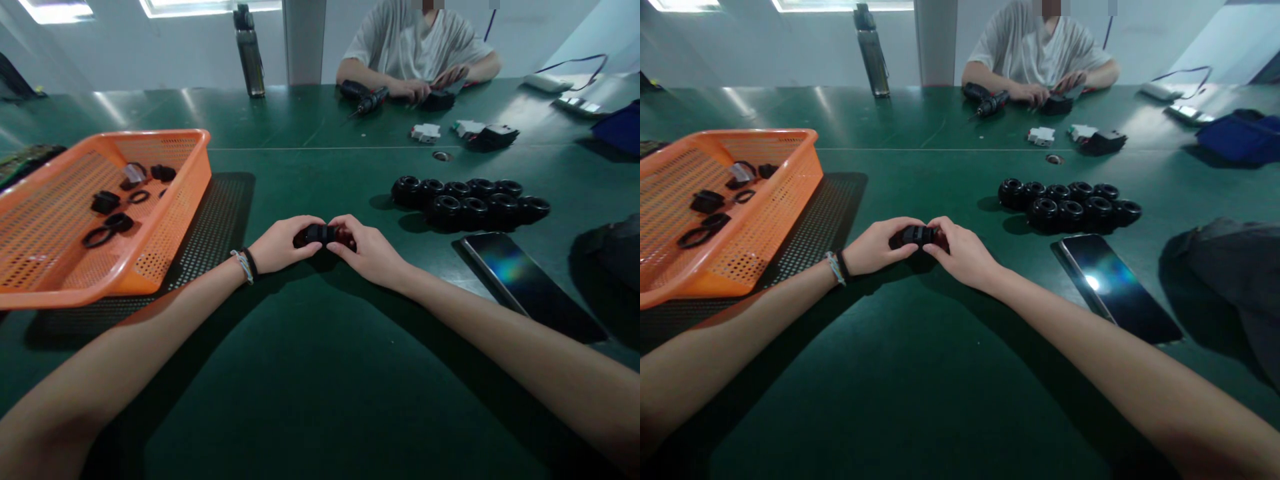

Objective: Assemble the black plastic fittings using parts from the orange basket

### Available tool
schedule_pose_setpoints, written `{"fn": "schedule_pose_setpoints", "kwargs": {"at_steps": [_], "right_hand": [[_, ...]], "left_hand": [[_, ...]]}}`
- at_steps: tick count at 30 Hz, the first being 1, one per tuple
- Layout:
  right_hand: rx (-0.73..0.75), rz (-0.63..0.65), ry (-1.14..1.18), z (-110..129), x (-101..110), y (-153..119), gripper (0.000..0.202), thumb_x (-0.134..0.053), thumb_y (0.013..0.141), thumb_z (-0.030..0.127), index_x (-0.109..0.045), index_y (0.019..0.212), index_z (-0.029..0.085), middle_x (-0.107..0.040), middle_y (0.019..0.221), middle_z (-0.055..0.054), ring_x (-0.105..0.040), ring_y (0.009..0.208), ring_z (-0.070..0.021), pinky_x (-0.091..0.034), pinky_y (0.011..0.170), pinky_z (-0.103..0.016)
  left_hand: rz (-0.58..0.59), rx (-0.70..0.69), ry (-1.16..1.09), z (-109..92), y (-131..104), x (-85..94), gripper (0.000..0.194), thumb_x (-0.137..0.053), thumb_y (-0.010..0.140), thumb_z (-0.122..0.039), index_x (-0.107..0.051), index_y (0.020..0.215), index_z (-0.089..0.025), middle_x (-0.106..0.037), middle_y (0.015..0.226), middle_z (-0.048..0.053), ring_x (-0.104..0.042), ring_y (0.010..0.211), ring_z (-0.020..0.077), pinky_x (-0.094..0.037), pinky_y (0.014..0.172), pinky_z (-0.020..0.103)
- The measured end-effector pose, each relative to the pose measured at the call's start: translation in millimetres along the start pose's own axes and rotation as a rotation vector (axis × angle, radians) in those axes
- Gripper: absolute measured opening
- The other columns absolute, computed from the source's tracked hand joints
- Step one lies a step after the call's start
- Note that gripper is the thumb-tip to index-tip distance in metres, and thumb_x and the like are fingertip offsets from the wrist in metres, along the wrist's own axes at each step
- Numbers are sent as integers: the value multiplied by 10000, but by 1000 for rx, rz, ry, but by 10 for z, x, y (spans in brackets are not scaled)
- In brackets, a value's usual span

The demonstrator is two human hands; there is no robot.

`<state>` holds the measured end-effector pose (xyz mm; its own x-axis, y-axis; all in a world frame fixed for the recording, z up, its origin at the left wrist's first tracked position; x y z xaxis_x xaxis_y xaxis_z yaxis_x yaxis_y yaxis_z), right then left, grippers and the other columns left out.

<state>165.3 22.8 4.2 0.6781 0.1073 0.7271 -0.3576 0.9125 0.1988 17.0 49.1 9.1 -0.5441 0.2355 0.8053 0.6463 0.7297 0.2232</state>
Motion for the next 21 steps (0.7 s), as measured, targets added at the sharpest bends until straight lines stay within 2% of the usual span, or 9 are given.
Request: {"fn": "schedule_pose_setpoints", "kwargs": {"at_steps": [21], "right_hand": [[-41, 27, -21, 15, 7, 8, 216, -512, 823, 242, -494, 1023, 161, -634, 822, -50, -569, 702, -171, -408, 634, -298]], "left_hand": [[-3, -15, -9, -15, -9, 3, 351, -525, 789, -283, -566, 1095, -117, -644, 1059, 90, -596, 922, 182, -469, 820, 302]]}}
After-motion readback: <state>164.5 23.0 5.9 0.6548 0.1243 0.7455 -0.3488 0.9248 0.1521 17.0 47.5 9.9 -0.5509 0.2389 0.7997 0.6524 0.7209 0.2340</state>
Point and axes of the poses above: each hand's wrist, its own y-axis towards the middle knuckle, its own x-axis out of the back of the hand, z = x × y, the point moved 4 cm from there along y, towards the middle knuckle
